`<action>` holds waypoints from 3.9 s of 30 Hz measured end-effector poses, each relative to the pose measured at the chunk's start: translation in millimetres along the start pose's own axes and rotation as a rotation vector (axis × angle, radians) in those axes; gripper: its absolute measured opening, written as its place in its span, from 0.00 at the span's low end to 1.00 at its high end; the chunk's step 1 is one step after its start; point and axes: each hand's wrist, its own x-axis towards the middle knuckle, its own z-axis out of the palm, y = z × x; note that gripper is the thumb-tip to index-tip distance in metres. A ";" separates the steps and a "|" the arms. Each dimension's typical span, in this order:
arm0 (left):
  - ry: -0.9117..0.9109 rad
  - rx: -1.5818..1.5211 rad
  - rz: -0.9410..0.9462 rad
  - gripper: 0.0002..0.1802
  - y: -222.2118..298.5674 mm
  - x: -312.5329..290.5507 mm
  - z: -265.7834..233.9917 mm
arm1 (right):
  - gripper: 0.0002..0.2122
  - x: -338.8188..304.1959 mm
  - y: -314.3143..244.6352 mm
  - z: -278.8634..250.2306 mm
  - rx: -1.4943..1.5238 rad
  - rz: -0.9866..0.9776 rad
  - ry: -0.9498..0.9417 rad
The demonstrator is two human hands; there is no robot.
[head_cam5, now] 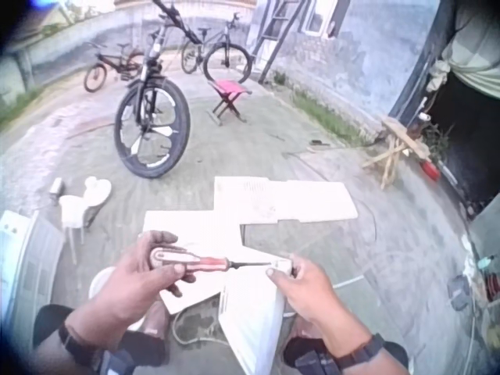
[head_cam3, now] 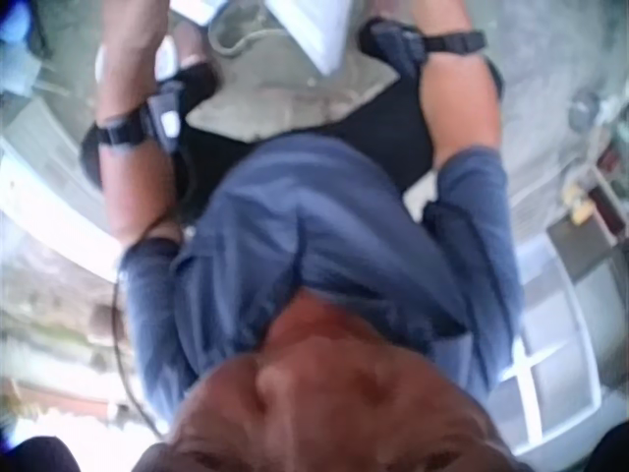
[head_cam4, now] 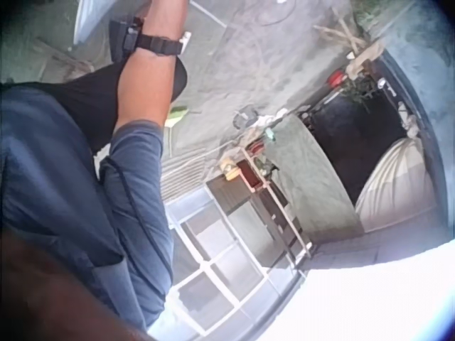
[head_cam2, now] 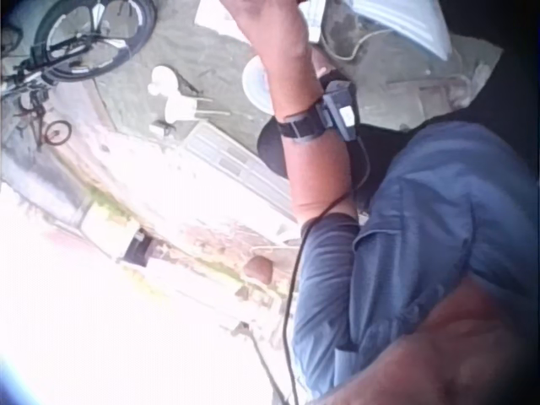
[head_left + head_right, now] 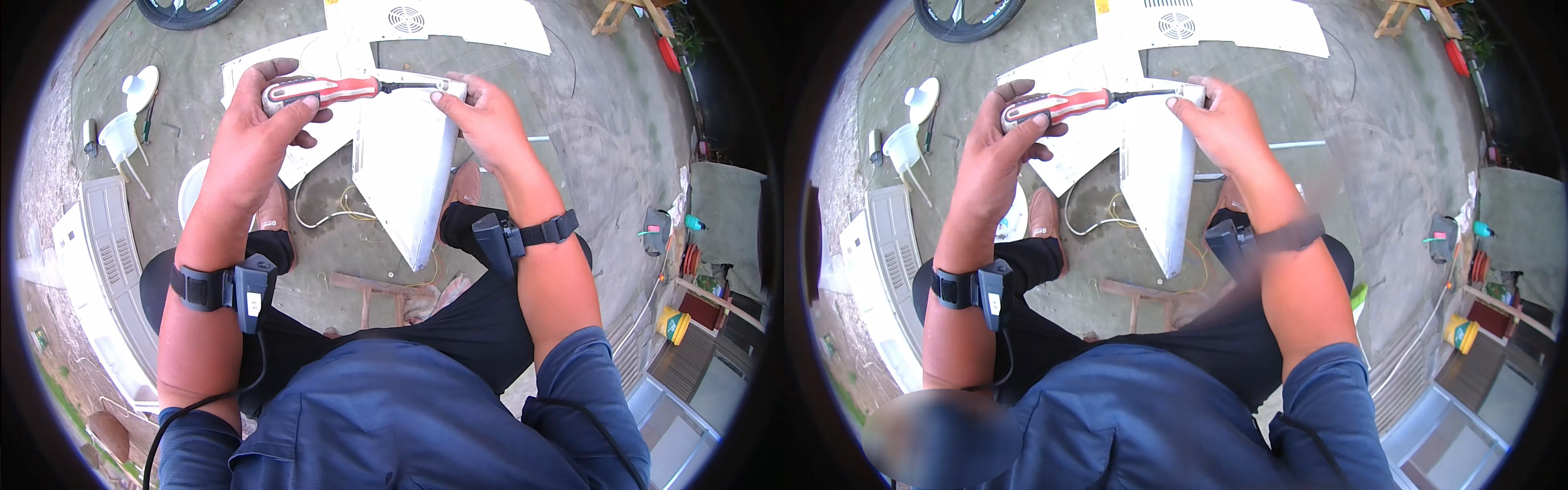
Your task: The person uses a screwdriver to remove several screws from a white plastic panel of a disassembled electronic appliance.
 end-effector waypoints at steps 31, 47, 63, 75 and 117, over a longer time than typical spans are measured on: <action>-0.157 0.510 0.116 0.12 -35.7 32.7 72.2 | 0.31 -21.5 -19.1 3.6 0.105 0.030 -0.163; -0.170 0.456 0.015 0.14 -37.1 31.5 77.0 | 0.30 -24.4 -19.0 6.0 0.125 0.032 -0.173; 0.020 0.563 0.113 0.13 -42.2 36.5 42.9 | 0.31 -21.0 -10.3 0.5 0.084 0.008 -0.169; 0.466 1.241 -0.095 0.14 -35.3 -6.1 -144.1 | 0.29 -17.6 -15.3 -0.2 -0.082 -0.036 -0.077; -0.039 -0.359 -0.569 0.18 -50.9 -9.1 -0.9 | 0.18 -44.0 15.9 -39.5 -0.195 0.242 -0.263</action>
